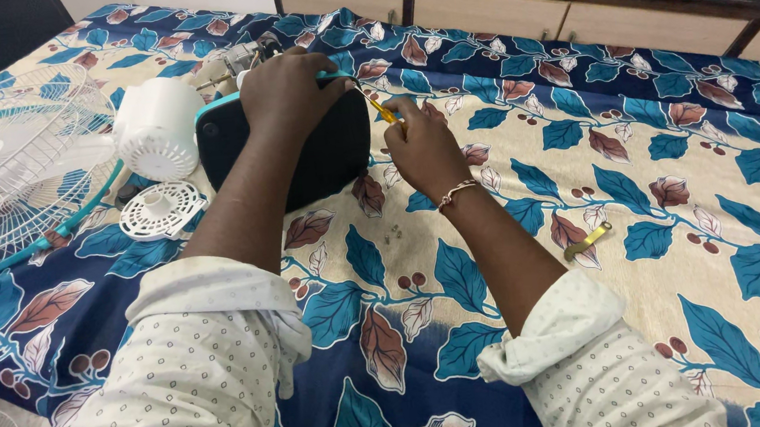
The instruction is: The person uses a yellow screwdriver to remove screws from the back of a black plastic fan housing. They then detach the housing from the fan motor assembly, exposing the internal components.
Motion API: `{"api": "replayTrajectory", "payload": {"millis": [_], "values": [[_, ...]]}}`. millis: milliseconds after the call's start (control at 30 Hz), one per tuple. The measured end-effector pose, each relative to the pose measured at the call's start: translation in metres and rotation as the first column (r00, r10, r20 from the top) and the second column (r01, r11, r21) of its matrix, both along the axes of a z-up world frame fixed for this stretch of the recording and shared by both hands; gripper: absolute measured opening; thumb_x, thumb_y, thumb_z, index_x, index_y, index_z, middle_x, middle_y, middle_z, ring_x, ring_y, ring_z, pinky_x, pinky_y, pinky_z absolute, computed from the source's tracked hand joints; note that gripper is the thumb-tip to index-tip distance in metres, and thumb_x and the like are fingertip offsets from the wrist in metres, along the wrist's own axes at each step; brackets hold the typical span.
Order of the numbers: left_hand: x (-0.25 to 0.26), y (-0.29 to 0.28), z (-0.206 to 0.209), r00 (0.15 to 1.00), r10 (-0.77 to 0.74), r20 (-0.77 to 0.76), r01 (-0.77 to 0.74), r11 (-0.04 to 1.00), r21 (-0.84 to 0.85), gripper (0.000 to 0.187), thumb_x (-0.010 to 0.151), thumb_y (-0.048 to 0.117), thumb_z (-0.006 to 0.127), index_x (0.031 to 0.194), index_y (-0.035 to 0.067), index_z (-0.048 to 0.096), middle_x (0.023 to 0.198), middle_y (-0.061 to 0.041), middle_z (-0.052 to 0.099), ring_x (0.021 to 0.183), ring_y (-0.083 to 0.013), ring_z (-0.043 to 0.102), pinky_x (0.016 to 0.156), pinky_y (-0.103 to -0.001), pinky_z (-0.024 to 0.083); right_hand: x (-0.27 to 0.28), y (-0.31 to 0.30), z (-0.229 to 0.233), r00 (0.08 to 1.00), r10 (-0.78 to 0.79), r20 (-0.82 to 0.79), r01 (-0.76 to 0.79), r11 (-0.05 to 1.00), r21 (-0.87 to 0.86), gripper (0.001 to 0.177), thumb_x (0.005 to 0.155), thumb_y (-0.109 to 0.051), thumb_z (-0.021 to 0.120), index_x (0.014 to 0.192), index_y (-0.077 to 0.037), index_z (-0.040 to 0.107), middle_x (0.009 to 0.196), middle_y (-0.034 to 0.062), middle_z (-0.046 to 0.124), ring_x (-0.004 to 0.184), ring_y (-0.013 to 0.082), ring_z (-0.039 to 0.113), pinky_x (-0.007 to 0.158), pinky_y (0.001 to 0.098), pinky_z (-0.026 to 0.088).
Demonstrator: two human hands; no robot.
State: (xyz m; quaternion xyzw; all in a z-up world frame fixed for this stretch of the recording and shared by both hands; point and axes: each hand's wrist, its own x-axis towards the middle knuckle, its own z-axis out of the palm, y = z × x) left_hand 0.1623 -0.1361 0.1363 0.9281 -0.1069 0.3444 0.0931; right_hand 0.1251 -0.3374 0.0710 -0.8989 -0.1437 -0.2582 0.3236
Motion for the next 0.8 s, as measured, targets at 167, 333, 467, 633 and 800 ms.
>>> {"api": "replayTrajectory", "payload": {"millis": [167, 333, 467, 633, 800], "values": [[0.0023, 0.0000, -0.0015, 1.000, 0.007, 0.027, -0.007, 1.000, 0.007, 0.041, 0.078, 0.063, 0.082, 0.100, 0.028, 0.082, 0.090, -0.001, 0.076, 0.077, -0.0209, 0.074, 0.059, -0.038, 0.054, 0.0025, 0.0031, -0.0003, 1.000, 0.015, -0.006, -0.015, 1.000, 0.025, 0.036, 0.095, -0.020, 0.051, 0.127, -0.009, 0.063, 0.096, 0.0196, 0.075, 0.086, 0.0347, 0.073, 0.085, 0.0479, 0.055], [0.0026, 0.0008, -0.0033, 0.999, -0.011, 0.049, 0.011, 1.000, 0.001, 0.040, 0.077, 0.062, 0.083, 0.099, 0.028, 0.083, 0.090, 0.000, 0.076, 0.077, -0.0207, 0.073, 0.059, -0.038, 0.054, -0.0003, 0.0051, -0.0004, 0.999, 0.008, -0.043, -0.005, 0.998, 0.060, 0.036, 0.096, -0.021, 0.051, 0.128, -0.008, 0.063, 0.094, 0.0201, 0.075, 0.081, 0.0326, 0.074, 0.077, 0.0449, 0.057], [0.0021, 0.0007, -0.0013, 0.999, -0.004, 0.039, 0.004, 1.000, 0.002, 0.041, 0.077, 0.063, 0.083, 0.099, 0.028, 0.083, 0.091, 0.000, 0.076, 0.078, -0.0207, 0.074, 0.059, -0.038, 0.054, -0.0026, 0.0063, 0.0022, 0.999, 0.013, -0.033, -0.011, 0.998, 0.059, 0.036, 0.097, -0.020, 0.050, 0.128, -0.008, 0.063, 0.095, 0.0202, 0.075, 0.081, 0.0327, 0.074, 0.077, 0.0454, 0.056], [-0.0001, 0.0000, -0.0002, 1.000, 0.006, 0.008, -0.006, 1.000, 0.002, 0.040, 0.078, 0.062, 0.082, 0.101, 0.029, 0.082, 0.093, 0.000, 0.076, 0.079, -0.0207, 0.074, 0.060, -0.038, 0.055, -0.0027, 0.0073, 0.0036, 0.995, 0.018, -0.103, -0.010, 0.997, 0.081, 0.036, 0.097, -0.020, 0.050, 0.128, -0.007, 0.061, 0.093, 0.0196, 0.075, 0.082, 0.0305, 0.076, 0.076, 0.0426, 0.058], [0.0001, -0.0007, 0.0004, 1.000, 0.015, 0.009, -0.016, 1.000, 0.011, 0.041, 0.078, 0.062, 0.082, 0.102, 0.029, 0.082, 0.094, -0.001, 0.076, 0.080, -0.0215, 0.074, 0.061, -0.039, 0.055, 0.0019, 0.0103, 0.0022, 0.997, 0.038, 0.071, -0.040, 0.999, 0.028, 0.034, 0.093, -0.020, 0.062, 0.120, 0.001, 0.059, 0.097, 0.0217, 0.073, 0.084, 0.0337, 0.075, 0.075, 0.0425, 0.059]]}}
